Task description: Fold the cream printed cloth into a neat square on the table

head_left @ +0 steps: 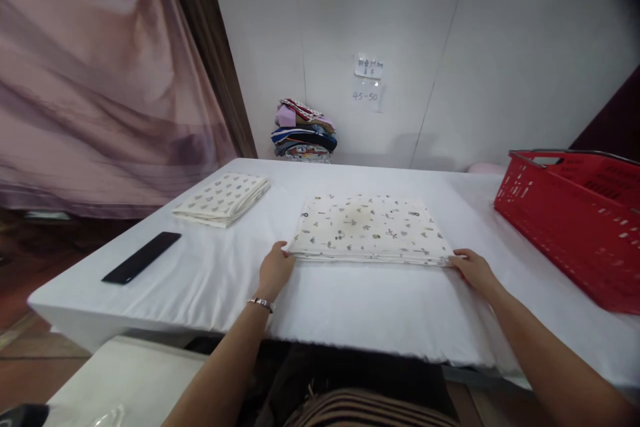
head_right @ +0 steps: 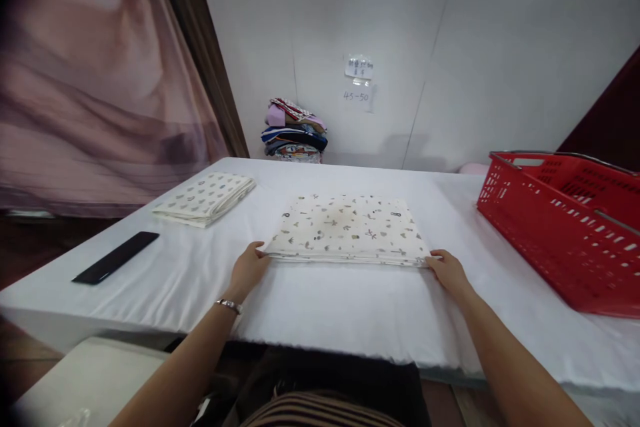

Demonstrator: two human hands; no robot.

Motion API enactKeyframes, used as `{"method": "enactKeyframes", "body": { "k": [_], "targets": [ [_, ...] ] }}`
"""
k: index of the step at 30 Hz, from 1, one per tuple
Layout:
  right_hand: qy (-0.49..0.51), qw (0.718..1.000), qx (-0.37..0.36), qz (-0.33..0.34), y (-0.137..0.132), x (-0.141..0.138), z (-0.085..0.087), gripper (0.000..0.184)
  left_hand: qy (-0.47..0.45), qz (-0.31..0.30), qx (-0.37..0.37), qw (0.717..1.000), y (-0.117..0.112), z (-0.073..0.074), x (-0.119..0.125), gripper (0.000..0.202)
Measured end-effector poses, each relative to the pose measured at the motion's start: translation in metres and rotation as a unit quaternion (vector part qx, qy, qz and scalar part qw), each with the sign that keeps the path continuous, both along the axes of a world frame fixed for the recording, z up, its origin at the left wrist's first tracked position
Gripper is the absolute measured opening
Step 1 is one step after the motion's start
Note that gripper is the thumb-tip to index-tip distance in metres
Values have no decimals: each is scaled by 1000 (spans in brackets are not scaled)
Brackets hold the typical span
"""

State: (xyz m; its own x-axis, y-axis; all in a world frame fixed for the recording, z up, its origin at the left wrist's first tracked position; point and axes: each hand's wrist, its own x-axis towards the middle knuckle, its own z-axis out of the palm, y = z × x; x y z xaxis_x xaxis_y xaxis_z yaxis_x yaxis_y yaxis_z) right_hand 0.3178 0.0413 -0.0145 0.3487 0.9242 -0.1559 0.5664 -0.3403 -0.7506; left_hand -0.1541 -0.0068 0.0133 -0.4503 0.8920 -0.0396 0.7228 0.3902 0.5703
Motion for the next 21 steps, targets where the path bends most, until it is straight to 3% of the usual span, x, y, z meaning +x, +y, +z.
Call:
{"method": "enactKeyframes", "body": {
  "k": [11,14,17,21],
  "targets": [
    [-21,999,27,1,4,0,-5,30,88,-36,6,995,-5,-3,0,28],
    [-23,999,38,-2,3,-1,-4,28,127,-59,66,988,-5,-5,0,31],
    [-21,999,46,3,1,-4,-1,26,194,-129,191,954,-2,-6,10,35],
    [-24,998,51,7,1,-6,-2,24,193,-299,281,891,6,-8,47,25]
  ]
}}
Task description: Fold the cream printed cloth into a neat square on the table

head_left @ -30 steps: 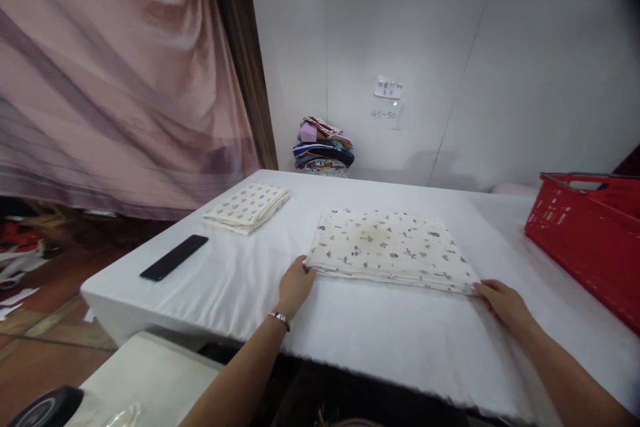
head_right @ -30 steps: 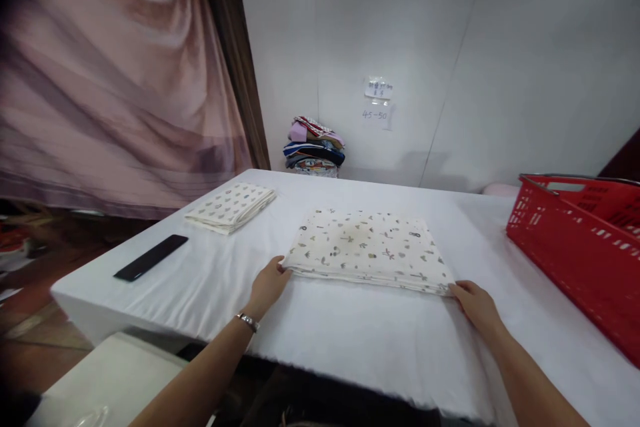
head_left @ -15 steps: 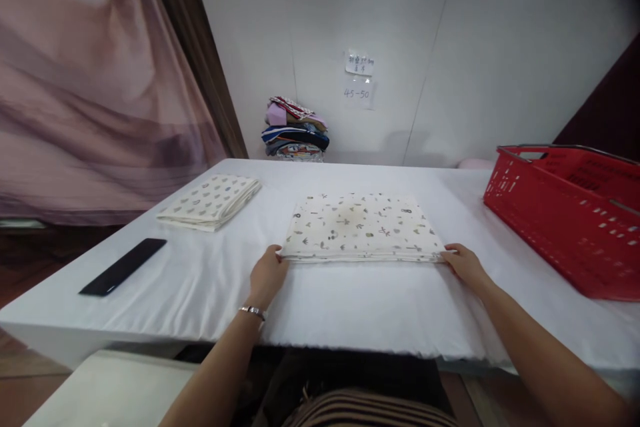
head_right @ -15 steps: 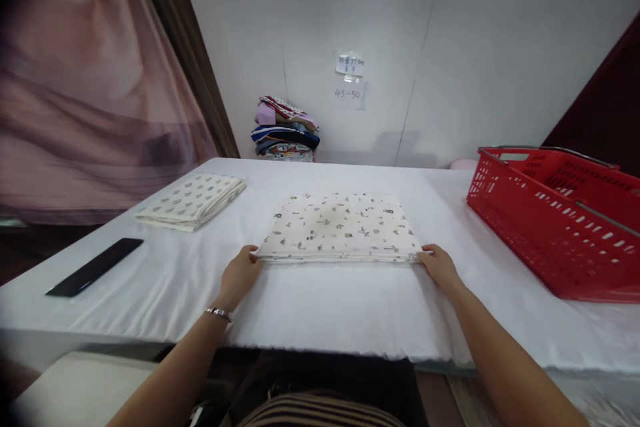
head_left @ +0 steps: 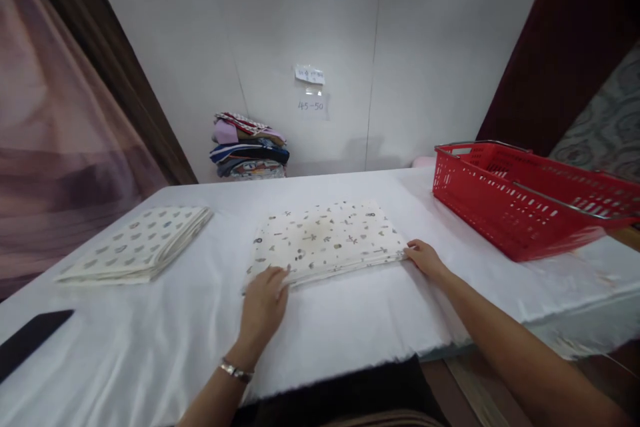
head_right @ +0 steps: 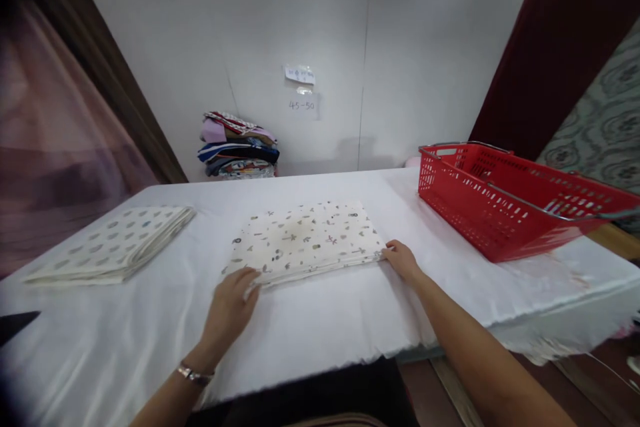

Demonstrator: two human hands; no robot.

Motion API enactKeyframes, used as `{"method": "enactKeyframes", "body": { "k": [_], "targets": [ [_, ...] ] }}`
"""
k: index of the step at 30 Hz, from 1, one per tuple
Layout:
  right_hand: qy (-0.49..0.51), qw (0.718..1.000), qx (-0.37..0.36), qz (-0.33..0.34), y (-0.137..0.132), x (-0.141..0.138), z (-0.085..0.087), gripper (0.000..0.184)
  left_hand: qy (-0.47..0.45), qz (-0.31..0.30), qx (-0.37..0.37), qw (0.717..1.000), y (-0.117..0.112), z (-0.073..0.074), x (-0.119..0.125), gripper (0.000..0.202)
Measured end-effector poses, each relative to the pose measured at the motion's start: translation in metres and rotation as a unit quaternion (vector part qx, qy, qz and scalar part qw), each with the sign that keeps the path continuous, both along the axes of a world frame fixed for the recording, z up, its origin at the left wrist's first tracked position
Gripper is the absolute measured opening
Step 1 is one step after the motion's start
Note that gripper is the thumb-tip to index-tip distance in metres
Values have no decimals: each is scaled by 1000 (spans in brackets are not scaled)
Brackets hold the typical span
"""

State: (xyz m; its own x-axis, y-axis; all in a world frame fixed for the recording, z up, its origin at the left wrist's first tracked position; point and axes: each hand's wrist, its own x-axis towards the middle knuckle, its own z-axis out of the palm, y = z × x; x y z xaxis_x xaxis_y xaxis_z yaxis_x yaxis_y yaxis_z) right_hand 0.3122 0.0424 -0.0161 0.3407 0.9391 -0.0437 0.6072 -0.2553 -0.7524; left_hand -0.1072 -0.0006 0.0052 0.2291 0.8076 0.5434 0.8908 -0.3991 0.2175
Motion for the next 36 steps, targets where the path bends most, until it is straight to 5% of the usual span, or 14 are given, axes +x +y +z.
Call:
{"method": "enactKeyframes", "body": {
  "k": [6,10,15,20,24,36],
  "targets": [
    [-16,1000,2,1,2,0,-3,22,14,-135,-47,990,16,-2,74,24],
    [-17,1000,-4,-1,-1,0,-1,26,3,-155,-105,982,27,-1,101,21],
    [-156,984,87,8,-15,-6,4,31,-21,-144,-136,980,32,-5,105,22],
    [-293,908,250,165,-27,-24,6,22,-18,-133,-125,983,32,-8,109,24],
    [-334,883,250,214,-23,-35,9,20,-9,-132,-124,983,34,-7,119,23],
    [-318,883,237,251,-14,-31,2,22,-2,-125,-130,984,40,-8,123,24]
  ]
}}
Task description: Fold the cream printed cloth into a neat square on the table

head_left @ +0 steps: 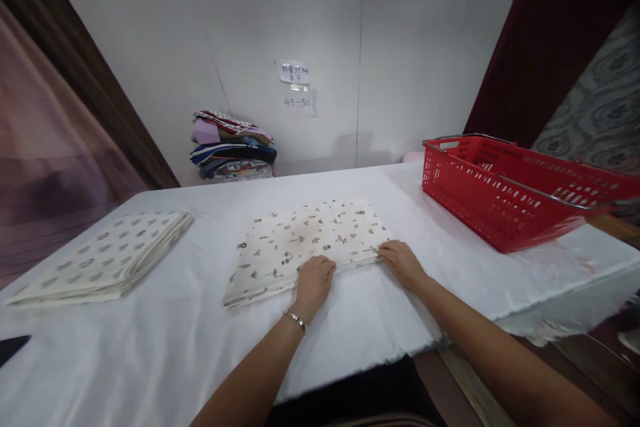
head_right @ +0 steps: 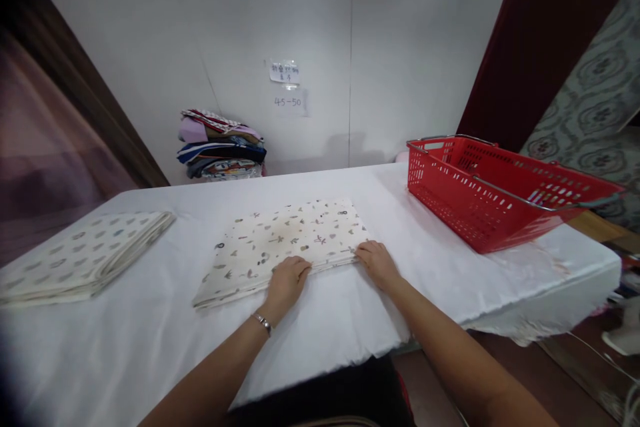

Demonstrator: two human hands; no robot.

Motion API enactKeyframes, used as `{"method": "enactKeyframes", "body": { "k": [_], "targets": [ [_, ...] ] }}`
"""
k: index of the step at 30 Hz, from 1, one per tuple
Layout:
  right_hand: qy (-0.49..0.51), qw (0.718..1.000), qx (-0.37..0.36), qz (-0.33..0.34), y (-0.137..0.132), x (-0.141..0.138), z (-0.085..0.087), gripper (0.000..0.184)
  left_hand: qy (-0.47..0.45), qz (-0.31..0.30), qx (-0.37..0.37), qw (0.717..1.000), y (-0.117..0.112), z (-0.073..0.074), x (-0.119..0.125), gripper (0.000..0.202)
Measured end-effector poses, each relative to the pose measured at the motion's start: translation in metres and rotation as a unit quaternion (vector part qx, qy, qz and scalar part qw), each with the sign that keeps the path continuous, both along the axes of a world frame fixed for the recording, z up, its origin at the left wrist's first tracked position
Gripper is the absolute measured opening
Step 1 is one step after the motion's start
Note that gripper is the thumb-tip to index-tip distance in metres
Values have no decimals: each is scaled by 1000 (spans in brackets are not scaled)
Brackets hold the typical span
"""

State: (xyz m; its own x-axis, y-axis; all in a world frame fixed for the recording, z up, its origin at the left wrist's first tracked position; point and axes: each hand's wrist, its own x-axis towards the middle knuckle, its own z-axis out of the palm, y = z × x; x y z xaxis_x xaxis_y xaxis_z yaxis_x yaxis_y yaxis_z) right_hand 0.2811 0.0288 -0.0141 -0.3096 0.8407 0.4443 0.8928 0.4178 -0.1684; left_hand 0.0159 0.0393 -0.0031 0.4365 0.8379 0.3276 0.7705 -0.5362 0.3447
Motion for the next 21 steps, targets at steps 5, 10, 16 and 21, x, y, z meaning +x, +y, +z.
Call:
{"method": "enactKeyframes", "body": {
  "k": [5,10,16,21],
  "targets": [
    [-29,999,-20,17,0,2,7,23,37,9,4,999,0,0,3,24],
    [-68,997,-27,40,3,8,10,26,75,-2,19,997,0,0,3,22],
    [-82,996,-22,27,4,9,5,26,106,3,25,994,-1,-2,2,22],
    [-74,996,-39,42,-1,8,10,26,116,-1,38,993,1,-2,3,23]
  ]
}}
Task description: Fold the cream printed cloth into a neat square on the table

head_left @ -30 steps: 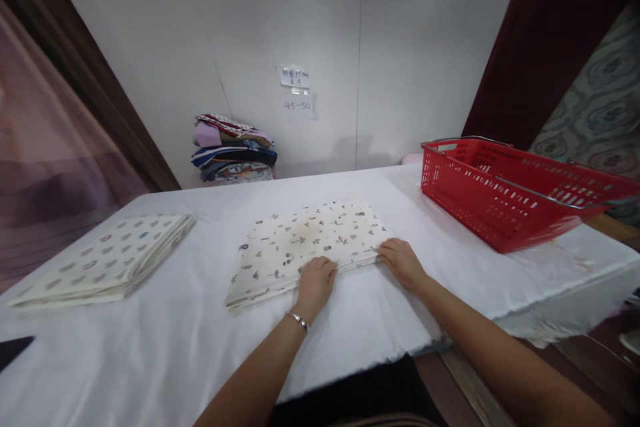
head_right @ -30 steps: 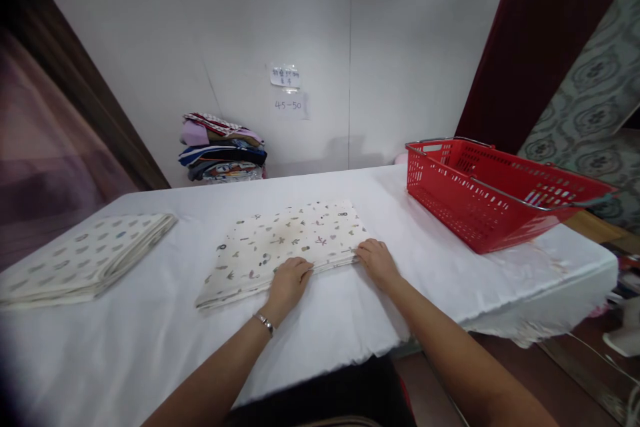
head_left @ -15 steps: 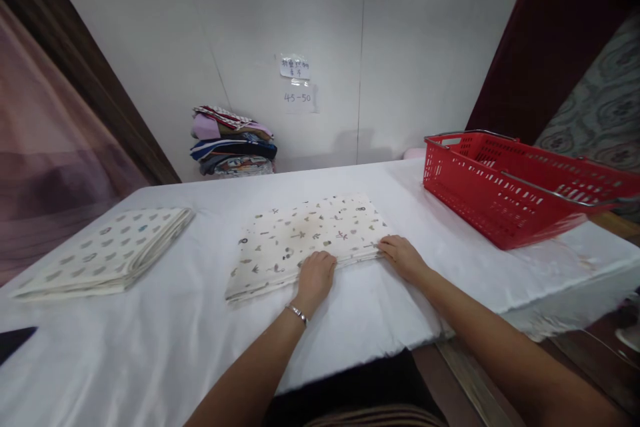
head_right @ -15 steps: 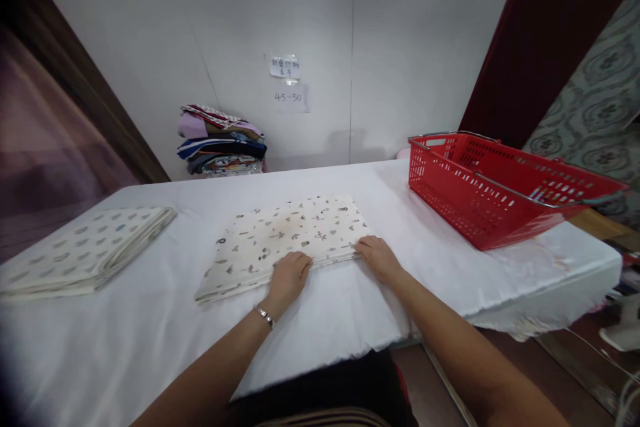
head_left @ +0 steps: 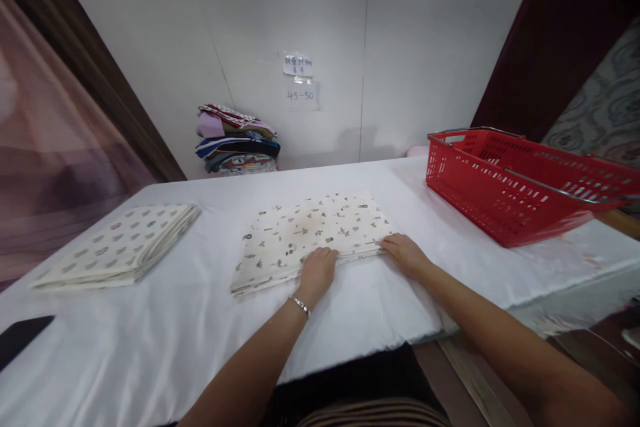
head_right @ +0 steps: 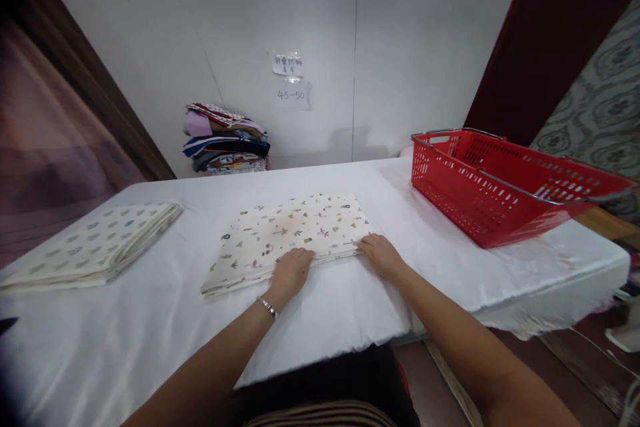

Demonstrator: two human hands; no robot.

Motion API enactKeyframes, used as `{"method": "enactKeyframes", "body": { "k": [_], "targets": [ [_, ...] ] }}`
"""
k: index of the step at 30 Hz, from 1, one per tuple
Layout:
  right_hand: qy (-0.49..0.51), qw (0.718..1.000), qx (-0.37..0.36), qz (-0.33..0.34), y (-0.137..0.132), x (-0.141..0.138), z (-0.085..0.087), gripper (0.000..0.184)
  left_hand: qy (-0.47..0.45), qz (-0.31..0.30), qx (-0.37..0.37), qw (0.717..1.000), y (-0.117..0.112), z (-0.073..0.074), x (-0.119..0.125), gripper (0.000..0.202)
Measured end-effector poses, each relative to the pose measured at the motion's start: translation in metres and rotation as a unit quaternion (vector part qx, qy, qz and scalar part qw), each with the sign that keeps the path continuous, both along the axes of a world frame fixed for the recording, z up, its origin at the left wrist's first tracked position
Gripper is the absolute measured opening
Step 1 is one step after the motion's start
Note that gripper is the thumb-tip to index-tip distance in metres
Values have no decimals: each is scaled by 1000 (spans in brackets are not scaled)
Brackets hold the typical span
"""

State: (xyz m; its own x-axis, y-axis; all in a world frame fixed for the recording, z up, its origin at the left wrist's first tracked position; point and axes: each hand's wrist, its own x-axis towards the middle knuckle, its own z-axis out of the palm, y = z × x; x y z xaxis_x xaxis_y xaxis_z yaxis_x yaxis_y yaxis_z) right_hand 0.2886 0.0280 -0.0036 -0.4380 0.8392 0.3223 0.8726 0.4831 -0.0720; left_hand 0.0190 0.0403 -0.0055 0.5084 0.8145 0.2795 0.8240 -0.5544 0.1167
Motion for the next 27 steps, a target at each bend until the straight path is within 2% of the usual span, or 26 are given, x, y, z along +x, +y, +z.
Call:
{"method": "enactKeyframes", "body": {
  "k": [7,12,18,23,27],
  "targets": [
    [42,999,-4,1,-4,2,-1,25,7,56,-17,998,-1,-1,4,21],
    [20,1000,6,-3,-8,0,1,24,2,22,9,1000,-7,-2,4,25],
    [-2,1000,4,-3,-8,-2,3,20,-12,-1,12,1000,-11,1,6,18],
    [-5,1000,8,-26,-4,-3,-3,24,3,9,14,1000,-8,2,9,16],
    [9,999,10,-35,-1,-1,-12,24,-22,10,10,1000,-7,1,10,13]
  ]
}}
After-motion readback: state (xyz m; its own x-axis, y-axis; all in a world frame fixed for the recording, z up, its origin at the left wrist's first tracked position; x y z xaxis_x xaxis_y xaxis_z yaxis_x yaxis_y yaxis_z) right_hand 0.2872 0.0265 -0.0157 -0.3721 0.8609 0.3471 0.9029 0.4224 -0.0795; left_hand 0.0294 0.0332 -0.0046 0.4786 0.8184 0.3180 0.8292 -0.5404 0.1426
